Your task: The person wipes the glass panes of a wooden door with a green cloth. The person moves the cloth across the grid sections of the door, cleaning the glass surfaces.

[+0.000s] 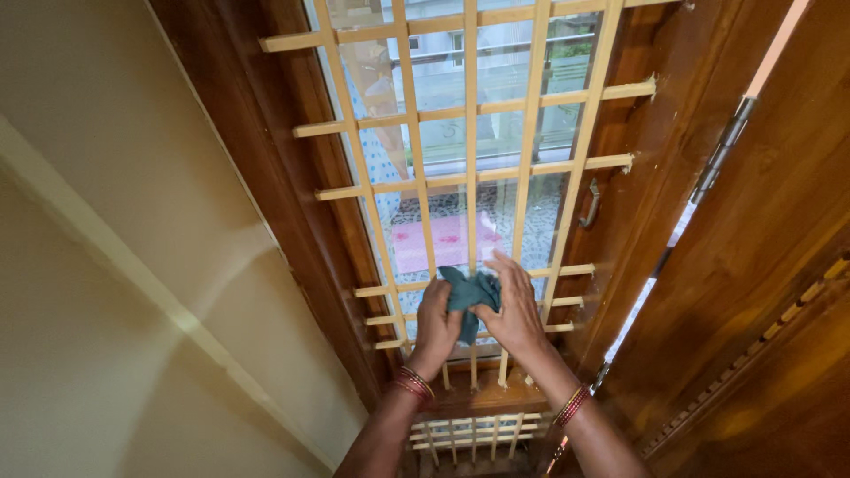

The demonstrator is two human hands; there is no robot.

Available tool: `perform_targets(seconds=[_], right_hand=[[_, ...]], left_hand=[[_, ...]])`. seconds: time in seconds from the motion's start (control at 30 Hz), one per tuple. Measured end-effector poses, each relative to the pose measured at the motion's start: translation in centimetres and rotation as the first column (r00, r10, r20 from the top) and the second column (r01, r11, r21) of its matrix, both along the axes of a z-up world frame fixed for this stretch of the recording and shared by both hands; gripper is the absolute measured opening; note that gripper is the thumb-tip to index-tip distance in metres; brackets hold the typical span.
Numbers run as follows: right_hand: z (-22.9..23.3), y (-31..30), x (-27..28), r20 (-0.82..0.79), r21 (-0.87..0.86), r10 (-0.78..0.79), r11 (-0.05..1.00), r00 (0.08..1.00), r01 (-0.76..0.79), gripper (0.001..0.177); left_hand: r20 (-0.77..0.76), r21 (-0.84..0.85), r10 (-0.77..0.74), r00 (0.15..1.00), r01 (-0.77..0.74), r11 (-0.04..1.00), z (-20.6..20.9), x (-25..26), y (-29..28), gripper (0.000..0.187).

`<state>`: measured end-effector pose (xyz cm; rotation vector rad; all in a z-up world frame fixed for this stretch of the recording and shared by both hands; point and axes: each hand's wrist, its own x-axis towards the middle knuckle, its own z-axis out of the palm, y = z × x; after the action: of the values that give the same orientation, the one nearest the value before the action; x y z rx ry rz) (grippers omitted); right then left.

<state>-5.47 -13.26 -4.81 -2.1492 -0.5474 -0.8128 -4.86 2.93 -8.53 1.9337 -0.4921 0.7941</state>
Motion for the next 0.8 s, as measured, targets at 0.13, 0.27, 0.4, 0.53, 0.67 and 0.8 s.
perform_targets(seconds=[0.13,0.27,0.4,0.53,0.67,0.8], right_hand=[[-0.2,0.4,0.0,-0.191,-0.131,0.054,0.988,0.980,-0.080,0.035],[-0.1,1.5,-0.8,-0.297,0.021,0.205,0.978,0.933,-0.208,0.025],[2.9,2.6,-0.3,-0.305,0.339,0.277,0.926,0.911,-0.168,0.018],[7.5,4.1,1.8,-0.177,0.509,0.210,0.856,0.961,-0.093,0.007],[9.4,7.8,3.1,0.360,0.257,0.038,0.956,0.932,-0.139,0.032],[8.3,8.9,3.1,0.217,0.276,0.042,0.956,0.975,-0.102,0.040]], left_hand=[[-0.153,-0.361,-0.211,0.965,0.144,0.921,0.7,0.1,1.7,0.023],[-0.045,-0.361,0.023,0.999,-0.038,0.932,1.9,-0.1,3.3,0.032],[0.115,-0.372,0.213,0.970,-0.156,0.915,4.3,-0.2,4.1,0.038],[0.271,-0.212,0.324,0.906,-0.273,0.939,8.2,1.1,4.2,0.038],[0.281,-0.165,0.387,0.878,-0.353,0.921,11.3,3.0,3.4,0.032],[0.124,-0.246,0.287,0.950,-0.250,0.936,10.4,2.5,1.9,0.035]])
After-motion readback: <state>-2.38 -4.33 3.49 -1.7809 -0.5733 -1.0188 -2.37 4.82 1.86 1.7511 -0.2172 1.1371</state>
